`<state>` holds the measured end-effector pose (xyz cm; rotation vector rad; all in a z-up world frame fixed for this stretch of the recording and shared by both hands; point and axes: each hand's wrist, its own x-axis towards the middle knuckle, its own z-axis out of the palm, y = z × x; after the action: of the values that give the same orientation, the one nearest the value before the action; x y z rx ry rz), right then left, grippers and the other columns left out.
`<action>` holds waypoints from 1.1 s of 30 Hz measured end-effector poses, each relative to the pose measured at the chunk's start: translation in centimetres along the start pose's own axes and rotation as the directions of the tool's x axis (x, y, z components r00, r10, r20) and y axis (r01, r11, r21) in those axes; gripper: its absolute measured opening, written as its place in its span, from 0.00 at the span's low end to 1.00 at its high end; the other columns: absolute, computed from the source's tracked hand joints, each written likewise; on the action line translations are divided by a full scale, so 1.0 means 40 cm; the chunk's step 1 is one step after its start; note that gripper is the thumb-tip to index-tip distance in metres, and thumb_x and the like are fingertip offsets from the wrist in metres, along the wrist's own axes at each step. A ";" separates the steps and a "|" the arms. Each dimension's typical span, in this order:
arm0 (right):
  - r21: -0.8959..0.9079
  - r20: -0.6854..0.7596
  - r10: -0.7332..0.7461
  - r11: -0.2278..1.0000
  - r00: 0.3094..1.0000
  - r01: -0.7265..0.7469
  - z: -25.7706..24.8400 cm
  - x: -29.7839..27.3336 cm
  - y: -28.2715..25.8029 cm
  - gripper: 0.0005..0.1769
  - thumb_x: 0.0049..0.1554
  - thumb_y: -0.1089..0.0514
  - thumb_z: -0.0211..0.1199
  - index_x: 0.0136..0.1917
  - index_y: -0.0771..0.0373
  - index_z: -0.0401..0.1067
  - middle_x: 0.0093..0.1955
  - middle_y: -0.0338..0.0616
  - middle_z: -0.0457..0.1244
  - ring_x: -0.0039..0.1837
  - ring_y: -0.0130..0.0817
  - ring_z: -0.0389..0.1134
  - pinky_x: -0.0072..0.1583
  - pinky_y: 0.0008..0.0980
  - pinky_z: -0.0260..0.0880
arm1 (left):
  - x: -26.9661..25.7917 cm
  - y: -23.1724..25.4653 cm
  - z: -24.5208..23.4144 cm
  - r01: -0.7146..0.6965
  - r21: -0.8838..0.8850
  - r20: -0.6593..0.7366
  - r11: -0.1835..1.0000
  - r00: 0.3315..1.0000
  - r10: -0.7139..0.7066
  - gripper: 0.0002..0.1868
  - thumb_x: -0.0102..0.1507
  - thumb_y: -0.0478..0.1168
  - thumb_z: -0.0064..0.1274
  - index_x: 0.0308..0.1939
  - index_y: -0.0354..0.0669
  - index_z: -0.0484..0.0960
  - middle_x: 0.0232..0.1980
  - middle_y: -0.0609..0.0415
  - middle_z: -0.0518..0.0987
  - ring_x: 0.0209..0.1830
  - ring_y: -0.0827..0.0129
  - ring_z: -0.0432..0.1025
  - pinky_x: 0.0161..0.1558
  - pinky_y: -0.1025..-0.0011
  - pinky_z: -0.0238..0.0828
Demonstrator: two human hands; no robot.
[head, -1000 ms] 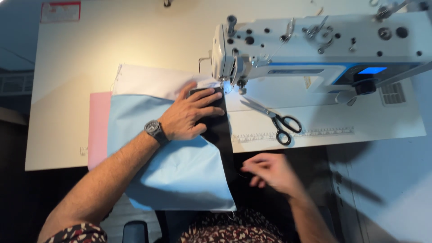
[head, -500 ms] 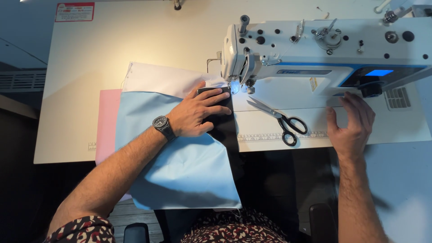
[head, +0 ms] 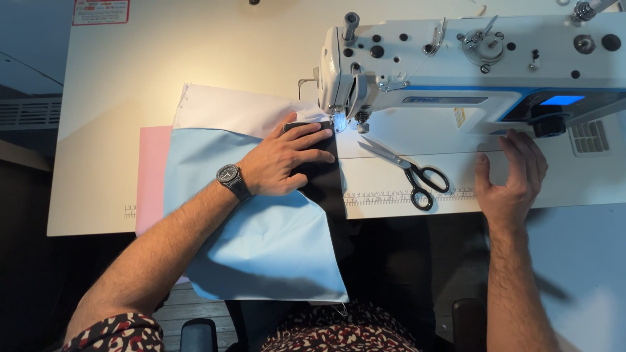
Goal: Sewing and assembling different pieces of fabric into a bag using an industrial sewing machine.
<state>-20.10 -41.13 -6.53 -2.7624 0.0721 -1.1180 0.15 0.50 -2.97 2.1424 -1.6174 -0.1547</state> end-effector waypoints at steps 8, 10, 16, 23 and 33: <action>-0.025 -0.087 -0.003 1.000 0.996 0.001 -0.008 0.002 -0.016 0.17 0.72 0.54 0.66 0.64 0.72 0.74 0.68 0.53 0.65 0.72 0.49 0.63 0.72 0.47 0.63 | 0.011 -0.010 -0.009 -0.001 0.018 0.008 1.000 1.000 0.000 0.32 0.53 0.42 0.42 0.63 0.59 0.78 0.79 0.48 0.63 0.81 0.54 0.53 0.79 0.38 0.30; -0.030 -0.089 0.004 1.000 0.996 -0.007 -0.002 -0.019 -0.002 0.15 0.72 0.55 0.66 0.63 0.71 0.75 0.66 0.52 0.65 0.70 0.48 0.64 0.72 0.45 0.64 | 0.008 -0.007 -0.007 0.004 0.017 0.020 1.000 1.000 -0.004 0.32 0.53 0.42 0.43 0.63 0.59 0.78 0.79 0.48 0.63 0.81 0.54 0.53 0.79 0.38 0.29; 0.000 0.003 0.089 0.996 0.996 -0.089 0.013 -0.040 0.036 0.08 0.69 0.67 0.68 0.46 0.67 0.75 0.55 0.42 0.69 0.59 0.40 0.66 0.65 0.38 0.67 | 0.009 -0.004 -0.002 0.022 0.025 0.023 0.999 0.999 -0.022 0.32 0.53 0.43 0.43 0.63 0.60 0.78 0.79 0.49 0.63 0.80 0.54 0.53 0.79 0.39 0.31; -0.012 -0.015 0.059 0.998 0.998 -0.059 0.022 -0.038 0.043 0.09 0.68 0.68 0.68 0.44 0.67 0.75 0.52 0.41 0.69 0.58 0.39 0.66 0.64 0.38 0.66 | 0.003 0.000 -0.004 0.008 0.023 0.021 1.000 1.000 -0.008 0.33 0.53 0.43 0.43 0.63 0.60 0.78 0.79 0.49 0.63 0.81 0.54 0.53 0.79 0.39 0.31; -0.084 -0.088 -0.039 0.996 0.995 0.032 0.005 -0.029 0.020 0.16 0.70 0.56 0.62 0.64 0.71 0.72 0.66 0.51 0.63 0.72 0.46 0.61 0.73 0.46 0.61 | 0.004 -0.008 0.007 0.020 0.032 0.037 0.999 0.999 -0.021 0.33 0.53 0.43 0.43 0.64 0.61 0.78 0.79 0.49 0.62 0.80 0.55 0.53 0.78 0.36 0.30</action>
<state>-20.78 -41.79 -7.59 -2.7951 0.0819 -1.2756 0.37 0.35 -3.32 2.1931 -1.6291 -0.1771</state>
